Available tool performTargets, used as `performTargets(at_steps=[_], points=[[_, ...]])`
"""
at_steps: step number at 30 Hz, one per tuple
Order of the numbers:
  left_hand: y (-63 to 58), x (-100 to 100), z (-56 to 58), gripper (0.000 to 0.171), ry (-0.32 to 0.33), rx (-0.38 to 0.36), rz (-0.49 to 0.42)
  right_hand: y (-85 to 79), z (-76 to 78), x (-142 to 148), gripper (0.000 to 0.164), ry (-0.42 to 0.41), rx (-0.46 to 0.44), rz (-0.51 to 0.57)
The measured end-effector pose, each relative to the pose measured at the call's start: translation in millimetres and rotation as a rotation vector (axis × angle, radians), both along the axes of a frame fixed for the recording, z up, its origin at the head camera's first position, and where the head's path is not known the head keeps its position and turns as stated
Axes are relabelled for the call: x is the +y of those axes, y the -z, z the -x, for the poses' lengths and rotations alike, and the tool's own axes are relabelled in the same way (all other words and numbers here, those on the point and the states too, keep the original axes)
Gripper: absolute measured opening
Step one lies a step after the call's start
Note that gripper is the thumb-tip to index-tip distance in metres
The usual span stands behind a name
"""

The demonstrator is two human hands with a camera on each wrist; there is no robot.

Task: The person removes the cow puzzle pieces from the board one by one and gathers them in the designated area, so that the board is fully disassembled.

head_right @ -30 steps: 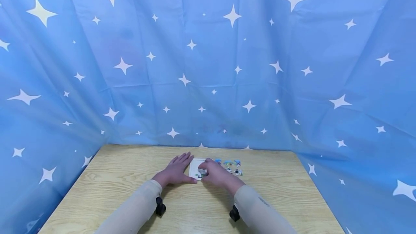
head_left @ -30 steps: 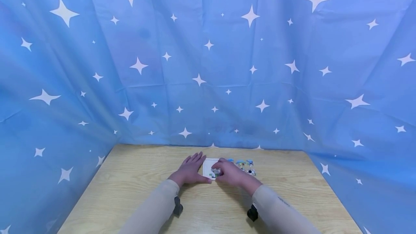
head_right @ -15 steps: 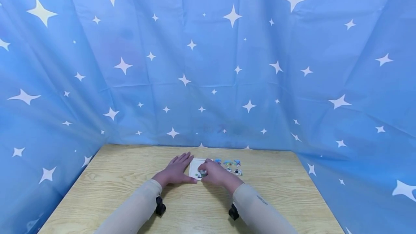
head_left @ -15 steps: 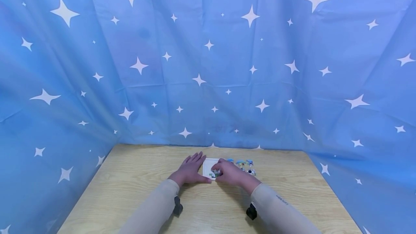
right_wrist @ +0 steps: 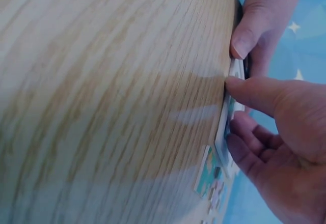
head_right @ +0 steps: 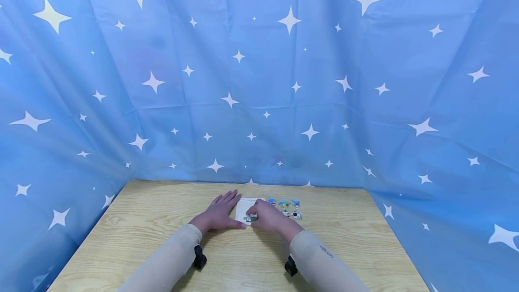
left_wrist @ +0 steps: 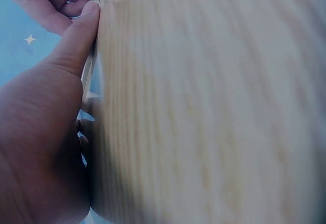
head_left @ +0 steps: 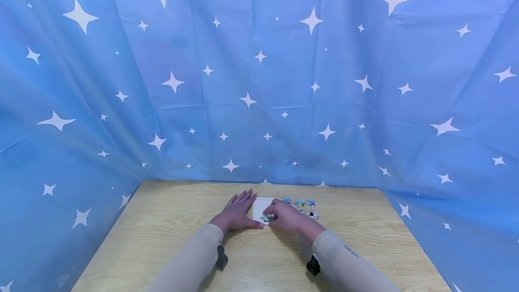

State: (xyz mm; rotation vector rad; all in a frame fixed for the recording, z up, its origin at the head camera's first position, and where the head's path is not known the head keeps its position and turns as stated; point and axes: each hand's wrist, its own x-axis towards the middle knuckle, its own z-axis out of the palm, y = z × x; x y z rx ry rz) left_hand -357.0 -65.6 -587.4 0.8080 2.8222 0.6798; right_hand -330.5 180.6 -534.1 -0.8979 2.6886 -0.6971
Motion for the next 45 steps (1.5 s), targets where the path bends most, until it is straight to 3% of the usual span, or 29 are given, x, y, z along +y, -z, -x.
performTargets(at_steps=[1, 4, 7, 11, 15, 23, 29, 34, 37, 45], points=[[2.3, -1, 0.6, 0.119, 0.004, 0.016, -0.003, 0.3, -0.1, 0, 0.036, 0.003, 0.001, 0.002], [-5.4, 1, -3.9, 0.12, -0.002, -0.006, 0.0, 0.5, -1.5, -1, 0.035, 0.007, -0.002, 0.014], [6.4, 1, 2.6, 0.123, -0.009, 0.004, -0.006, 0.3, -2.2, -1, 0.034, 0.005, -0.005, 0.027], [2.1, 2, 2.2, 0.124, -0.017, -0.011, 0.005, 0.2, -1.9, 0, 0.034, -0.003, 0.002, 0.035], [-11.7, 2, -6.2, 0.12, -0.007, -0.013, 0.008, 0.1, -1.7, 0, 0.033, -0.009, 0.012, 0.038], [5.6, 1, 2.8, 0.126, -0.014, -0.005, -0.016, 0.3, -0.6, 0, 0.033, -0.012, 0.013, 0.04], [-4.9, 0, -4.6, 0.123, -0.004, -0.02, -0.036, 0.8, -0.9, 0, 0.033, -0.005, 0.008, 0.047], [-4.9, -1, -6.0, 0.119, 0.001, 0.01, -0.029, 1.7, -1.9, -1, 0.033, -0.002, 0.025, 0.04], [-10.9, 0, -9.0, 0.119, -0.001, -0.011, -0.02, 1.6, -2.0, -1, 0.034, 0.004, 0.031, 0.031], [-13.2, 1, -10.1, 0.119, -0.01, -0.018, -0.011, -1.8, -3.8, 1, 0.034, 0.007, 0.054, 0.052]])
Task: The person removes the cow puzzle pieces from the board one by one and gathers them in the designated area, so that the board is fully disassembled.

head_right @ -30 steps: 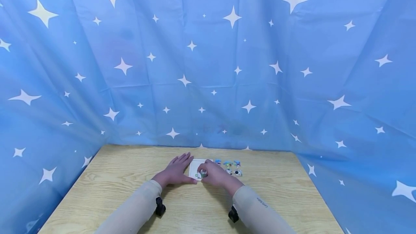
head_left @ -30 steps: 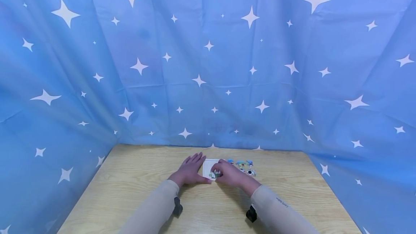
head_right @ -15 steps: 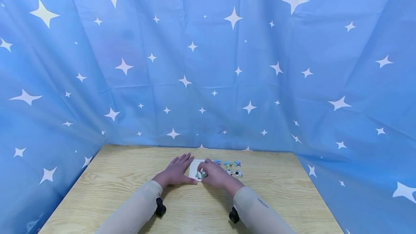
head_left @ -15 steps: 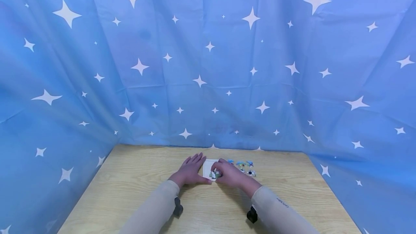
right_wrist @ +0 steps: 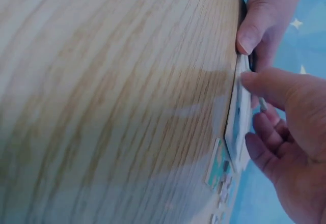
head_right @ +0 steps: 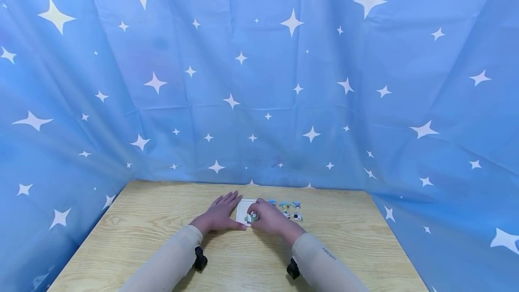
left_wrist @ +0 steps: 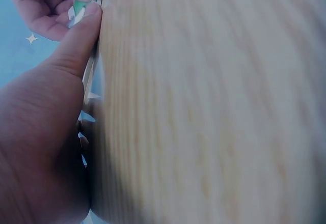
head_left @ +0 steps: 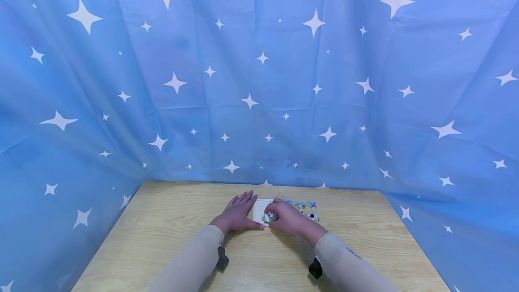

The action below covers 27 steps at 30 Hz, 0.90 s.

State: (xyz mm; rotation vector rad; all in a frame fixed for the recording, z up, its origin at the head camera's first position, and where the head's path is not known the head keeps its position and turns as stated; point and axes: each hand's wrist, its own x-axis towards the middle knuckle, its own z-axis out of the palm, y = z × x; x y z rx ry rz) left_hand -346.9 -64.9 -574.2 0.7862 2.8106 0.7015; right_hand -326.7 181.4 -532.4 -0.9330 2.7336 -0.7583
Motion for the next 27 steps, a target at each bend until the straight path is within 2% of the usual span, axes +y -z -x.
performTargets(at_steps=[9, 15, 27], points=[[1.4, 2, 1.9, 0.119, -0.013, 0.006, 0.037, -0.6, -3.3, 9, 0.035, 0.034, 0.027, 0.068], [2.7, 2, 2.8, 0.119, -0.01, 0.009, 0.044, -7.3, -7.2, 16, 0.037, 0.044, 0.032, 0.101], [-2.5, 4, -2.1, 0.118, -0.023, 0.007, 0.047, -12.5, -15.6, 39, 0.038, 0.046, 0.065, 0.133]])
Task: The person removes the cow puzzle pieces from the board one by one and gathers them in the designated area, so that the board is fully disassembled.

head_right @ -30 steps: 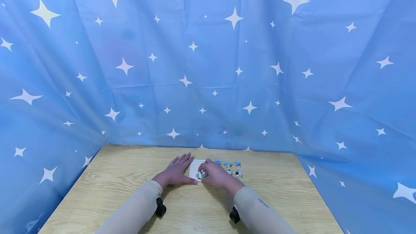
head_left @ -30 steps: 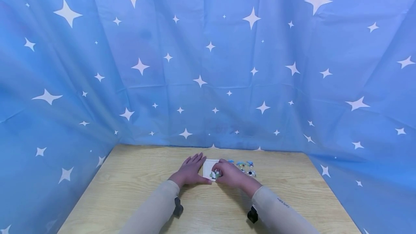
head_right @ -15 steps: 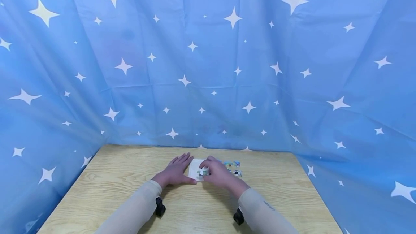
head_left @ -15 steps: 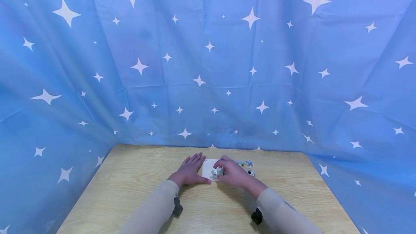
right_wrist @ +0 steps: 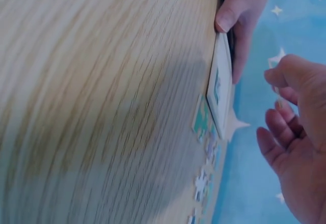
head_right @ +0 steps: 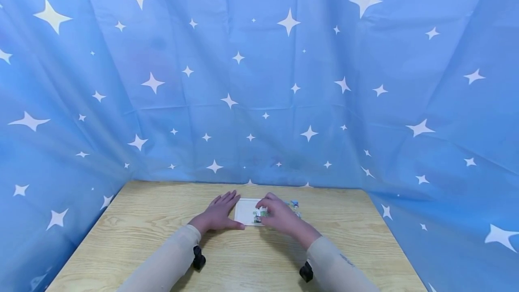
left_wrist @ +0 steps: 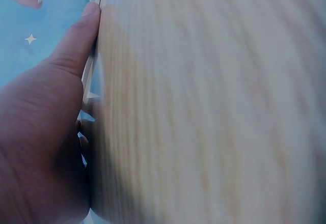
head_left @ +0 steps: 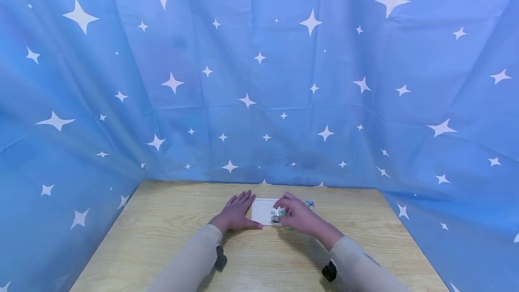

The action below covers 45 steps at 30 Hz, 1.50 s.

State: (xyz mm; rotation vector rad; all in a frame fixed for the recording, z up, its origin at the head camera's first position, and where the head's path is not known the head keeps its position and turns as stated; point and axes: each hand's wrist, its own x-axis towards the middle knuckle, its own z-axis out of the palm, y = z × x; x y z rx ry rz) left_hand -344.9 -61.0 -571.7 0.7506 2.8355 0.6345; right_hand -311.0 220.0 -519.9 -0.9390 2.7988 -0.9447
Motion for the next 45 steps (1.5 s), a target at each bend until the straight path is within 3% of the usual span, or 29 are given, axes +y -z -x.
performTargets(at_steps=[21, 33, 42, 45], points=[[-0.4, -3, 1.1, 0.118, 0.017, 0.003, -0.01, -0.6, -12.7, 35, 0.033, 0.076, -0.032, 0.056], [16.3, -4, 10.5, 0.125, 0.023, 0.016, -0.054, 3.0, -19.0, 53, 0.031, 0.115, -0.049, 0.077], [3.4, -4, 1.2, 0.122, 0.028, 0.007, -0.067, 10.1, -21.7, 62, 0.029, 0.126, -0.043, 0.086], [5.0, -4, 1.5, 0.121, 0.029, 0.017, -0.068, 11.8, -22.4, 64, 0.03, 0.122, -0.035, 0.099]])
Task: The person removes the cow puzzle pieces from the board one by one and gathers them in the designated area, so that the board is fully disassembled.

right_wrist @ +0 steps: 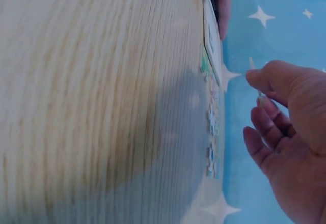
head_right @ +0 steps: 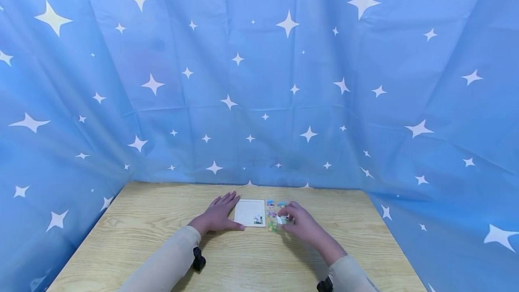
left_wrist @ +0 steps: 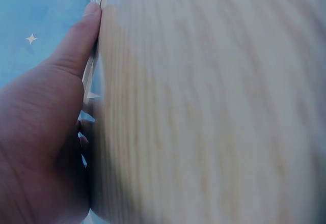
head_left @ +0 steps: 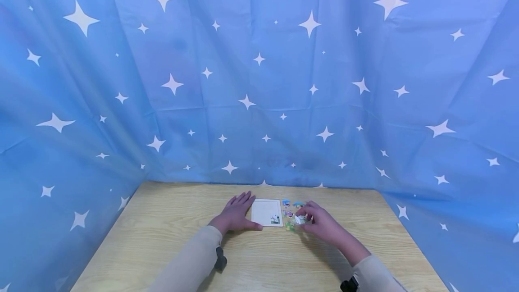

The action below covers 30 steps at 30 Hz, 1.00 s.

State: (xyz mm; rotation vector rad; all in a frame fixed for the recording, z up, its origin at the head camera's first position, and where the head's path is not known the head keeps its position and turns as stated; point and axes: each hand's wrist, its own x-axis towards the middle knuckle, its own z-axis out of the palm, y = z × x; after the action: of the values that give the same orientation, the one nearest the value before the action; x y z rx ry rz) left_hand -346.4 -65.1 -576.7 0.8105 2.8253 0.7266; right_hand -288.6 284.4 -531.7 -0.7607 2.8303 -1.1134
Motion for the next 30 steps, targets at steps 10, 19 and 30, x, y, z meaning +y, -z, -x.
performTargets(at_steps=[10, 19, 30], points=[[8.6, 1, 6.0, 0.123, -0.009, 0.004, 0.006, 5.0, -3.9, 5, 0.029, 0.052, -0.06, -0.011], [12.9, 1, 9.4, 0.123, -0.016, -0.002, 0.024, 15.0, -3.7, 10, 0.03, 0.043, -0.091, -0.008], [11.5, 0, 7.5, 0.121, -0.002, 0.012, 0.01, 21.6, -2.3, 14, 0.03, 0.001, -0.097, -0.003]])
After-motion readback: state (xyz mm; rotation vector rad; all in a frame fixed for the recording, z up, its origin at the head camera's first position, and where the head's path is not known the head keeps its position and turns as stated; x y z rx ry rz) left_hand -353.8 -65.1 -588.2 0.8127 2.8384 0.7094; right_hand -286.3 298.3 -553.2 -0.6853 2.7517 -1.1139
